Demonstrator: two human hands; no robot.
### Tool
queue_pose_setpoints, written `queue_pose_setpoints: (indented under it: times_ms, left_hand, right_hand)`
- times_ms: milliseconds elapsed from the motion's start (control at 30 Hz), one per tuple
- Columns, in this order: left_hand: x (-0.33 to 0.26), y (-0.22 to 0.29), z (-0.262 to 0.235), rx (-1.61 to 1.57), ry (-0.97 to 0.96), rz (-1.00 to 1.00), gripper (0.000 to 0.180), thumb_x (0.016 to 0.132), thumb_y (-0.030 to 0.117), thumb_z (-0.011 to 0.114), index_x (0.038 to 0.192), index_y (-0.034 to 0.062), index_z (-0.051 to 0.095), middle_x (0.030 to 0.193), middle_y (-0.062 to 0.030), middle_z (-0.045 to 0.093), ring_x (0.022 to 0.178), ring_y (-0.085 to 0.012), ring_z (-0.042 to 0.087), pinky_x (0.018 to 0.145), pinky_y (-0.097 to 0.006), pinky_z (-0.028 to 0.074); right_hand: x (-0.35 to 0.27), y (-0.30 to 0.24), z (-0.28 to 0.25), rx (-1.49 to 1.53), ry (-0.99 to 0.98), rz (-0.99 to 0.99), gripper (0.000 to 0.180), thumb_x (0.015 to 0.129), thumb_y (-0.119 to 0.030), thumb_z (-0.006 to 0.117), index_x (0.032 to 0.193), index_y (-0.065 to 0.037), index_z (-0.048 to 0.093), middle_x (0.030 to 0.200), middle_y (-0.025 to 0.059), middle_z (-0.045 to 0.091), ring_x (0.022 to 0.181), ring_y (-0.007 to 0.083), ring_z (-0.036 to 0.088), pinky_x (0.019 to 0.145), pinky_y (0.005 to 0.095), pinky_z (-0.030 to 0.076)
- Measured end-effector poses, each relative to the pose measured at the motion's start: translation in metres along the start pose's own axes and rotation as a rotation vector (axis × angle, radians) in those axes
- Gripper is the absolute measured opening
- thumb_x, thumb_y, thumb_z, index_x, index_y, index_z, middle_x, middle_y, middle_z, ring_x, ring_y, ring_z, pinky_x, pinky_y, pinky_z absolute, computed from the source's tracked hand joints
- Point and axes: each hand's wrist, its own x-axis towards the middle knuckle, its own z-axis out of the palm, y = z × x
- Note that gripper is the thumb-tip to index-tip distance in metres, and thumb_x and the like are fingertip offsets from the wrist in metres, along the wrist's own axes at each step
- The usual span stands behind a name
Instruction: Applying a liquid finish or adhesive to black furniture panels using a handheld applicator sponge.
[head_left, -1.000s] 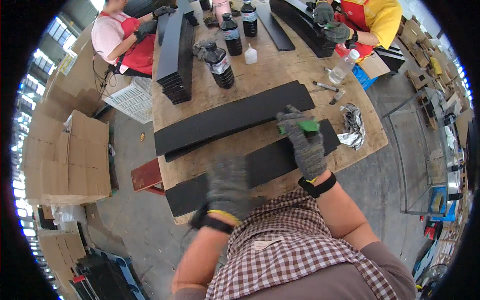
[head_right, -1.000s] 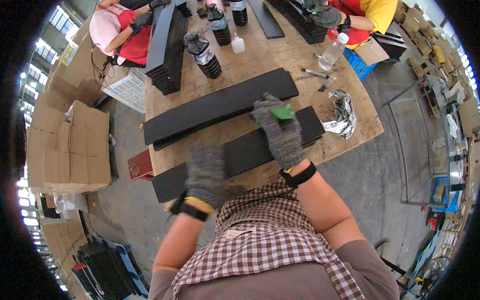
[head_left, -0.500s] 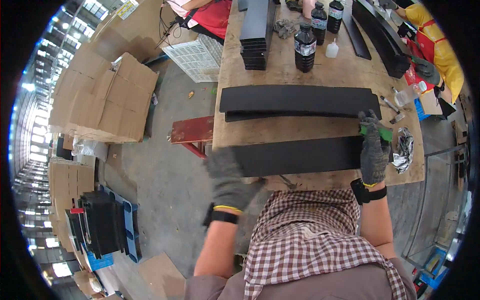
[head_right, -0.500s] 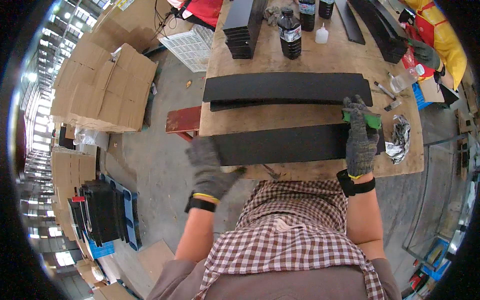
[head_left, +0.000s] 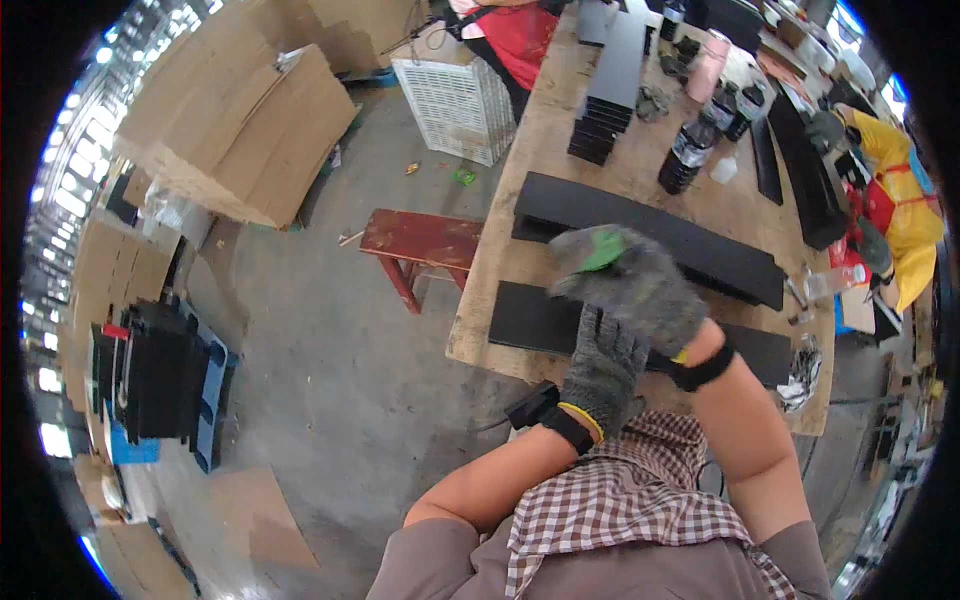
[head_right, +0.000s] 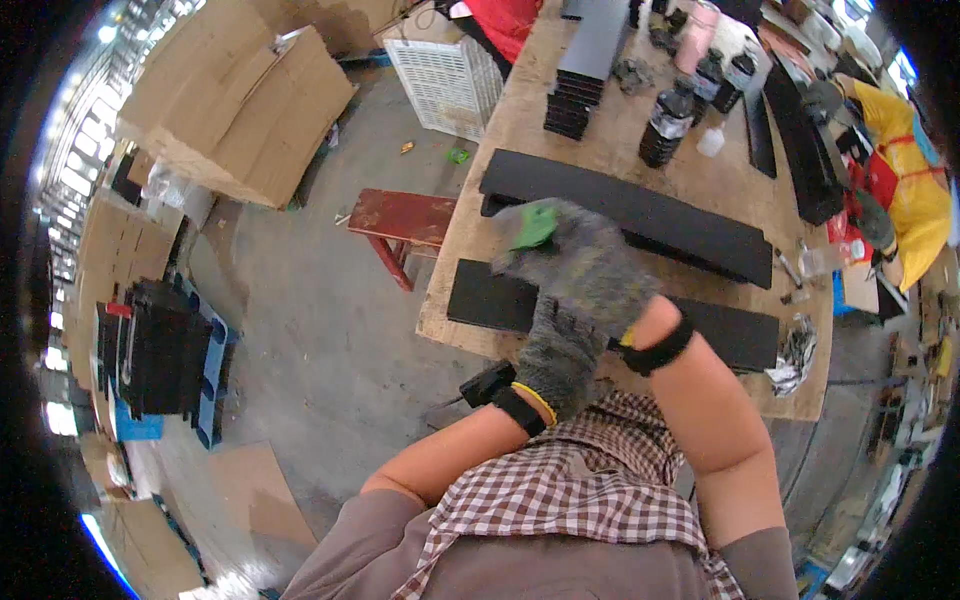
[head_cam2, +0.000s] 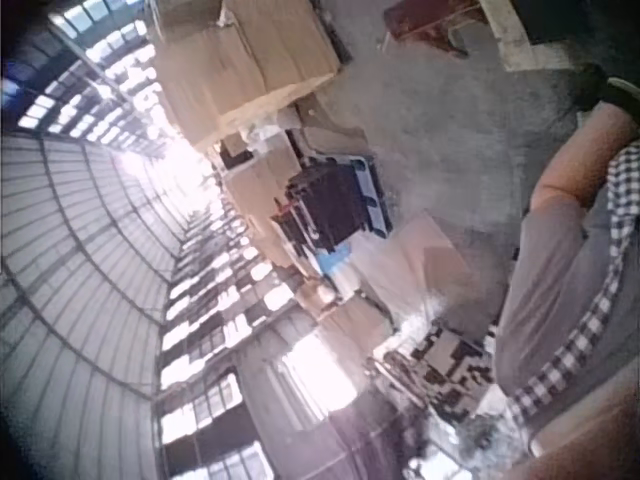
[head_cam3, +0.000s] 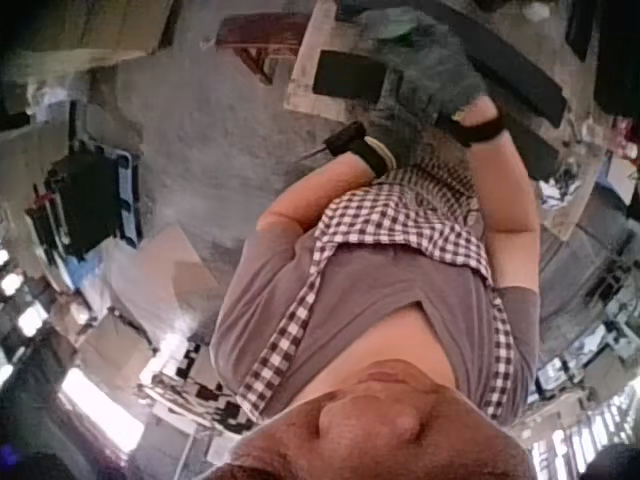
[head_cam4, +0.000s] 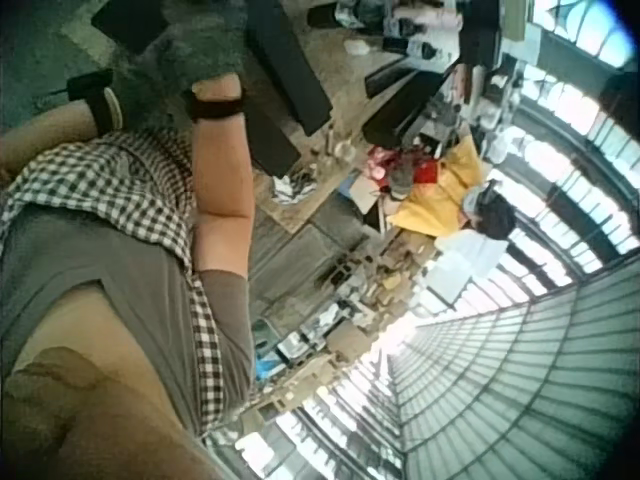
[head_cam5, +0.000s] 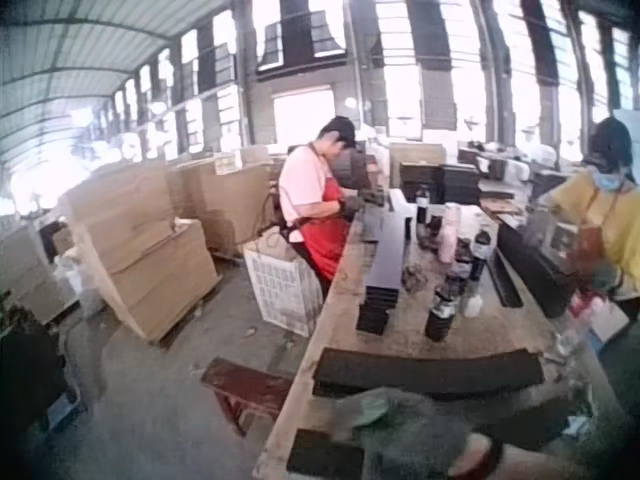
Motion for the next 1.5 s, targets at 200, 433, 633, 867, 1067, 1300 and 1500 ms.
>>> queue_pose_setpoints:
  times_ms: [200, 433, 633, 867, 1067, 1300, 1500]
  left_hand:
    - [-0.004, 0.002, 0.043, -0.444, -0.188, -0.102, 0.071, 0.105, 0.05, 0.045, 0.161, 0.009, 0.033, 0.169, -0.0116, 0.031, 0.154, -0.0325, 0.03, 0.128, -0.045, 0.021]
    - [-0.003, 0.004, -0.001, -0.319, -0.193, -0.081, 0.061, 0.106, 0.04, 0.043, 0.158, 0.0073, 0.039, 0.166, -0.0146, 0.037, 0.152, -0.0343, 0.033, 0.126, -0.047, 0.025]
    - [-0.008, 0.008, 0.023, -0.268, -0.085, -0.1, 0.062, 0.103, 0.035, 0.046, 0.157, 0.0047, 0.04, 0.165, -0.0172, 0.038, 0.152, -0.036, 0.033, 0.128, -0.049, 0.022]
    - [0.0, 0.008, 0.022, -0.107, 0.275, -0.091, 0.057, 0.1, 0.018, 0.048, 0.153, -0.0028, 0.043, 0.159, -0.0225, 0.043, 0.148, -0.0373, 0.04, 0.126, -0.051, 0.028]
    - [-0.003, 0.004, 0.04, -0.647, 0.06, -0.136, 0.059, 0.106, 0.024, 0.041, 0.16, 0.0006, 0.034, 0.169, -0.0192, 0.029, 0.157, -0.0396, 0.024, 0.131, -0.054, 0.015]
    - [0.004, 0.004, -0.018, 0.044, 0.017, -0.051, 0.059, 0.11, 0.028, 0.036, 0.163, 0.0056, 0.026, 0.171, -0.0132, 0.024, 0.158, -0.0348, 0.021, 0.131, -0.054, 0.011]
    - [-0.001, 0.001, -0.014, 0.063, -0.045, -0.023, 0.058, 0.108, 0.028, 0.035, 0.163, 0.0093, 0.029, 0.171, -0.0137, 0.024, 0.159, -0.0368, 0.018, 0.13, -0.059, 0.007]
  right_hand:
    - [0.05, 0.045, 0.065, -0.814, -0.441, -0.243, 0.026, 0.087, -0.035, 0.077, 0.102, -0.013, 0.075, 0.104, 0.0169, 0.073, 0.097, 0.0378, 0.069, 0.088, 0.0469, 0.055]
    - [0.071, 0.047, 0.077, -1.089, -0.584, -0.438, 0.022, 0.081, -0.029, 0.076, 0.092, -0.011, 0.076, 0.092, 0.0164, 0.073, 0.094, 0.0382, 0.07, 0.087, 0.0477, 0.055]
    - [0.073, 0.046, 0.08, -0.841, -0.73, -0.414, 0.021, 0.079, -0.026, 0.075, 0.092, -0.01, 0.075, 0.094, 0.0175, 0.073, 0.091, 0.0377, 0.071, 0.082, 0.0477, 0.055]
    - [0.084, 0.039, 0.071, -0.991, -0.577, -0.449, 0.018, 0.082, -0.029, 0.073, 0.086, -0.012, 0.073, 0.089, 0.016, 0.073, 0.086, 0.0364, 0.07, 0.081, 0.0477, 0.055]
    - [0.076, 0.037, 0.08, -1.061, -0.616, -0.369, 0.016, 0.083, -0.023, 0.077, 0.095, -0.013, 0.073, 0.091, 0.0133, 0.072, 0.093, 0.0351, 0.069, 0.087, 0.045, 0.054]
    - [0.098, 0.062, 0.03, -0.643, -0.163, 0.179, 0.037, 0.087, -0.037, 0.077, 0.114, -0.012, 0.075, 0.111, 0.0186, 0.075, 0.105, 0.0392, 0.07, 0.093, 0.0478, 0.055]
    - [0.095, 0.043, 0.036, -0.948, -0.351, 0.214, 0.049, 0.084, -0.046, 0.076, 0.116, -0.008, 0.073, 0.115, 0.0216, 0.073, 0.108, 0.0429, 0.068, 0.094, 0.0483, 0.054]
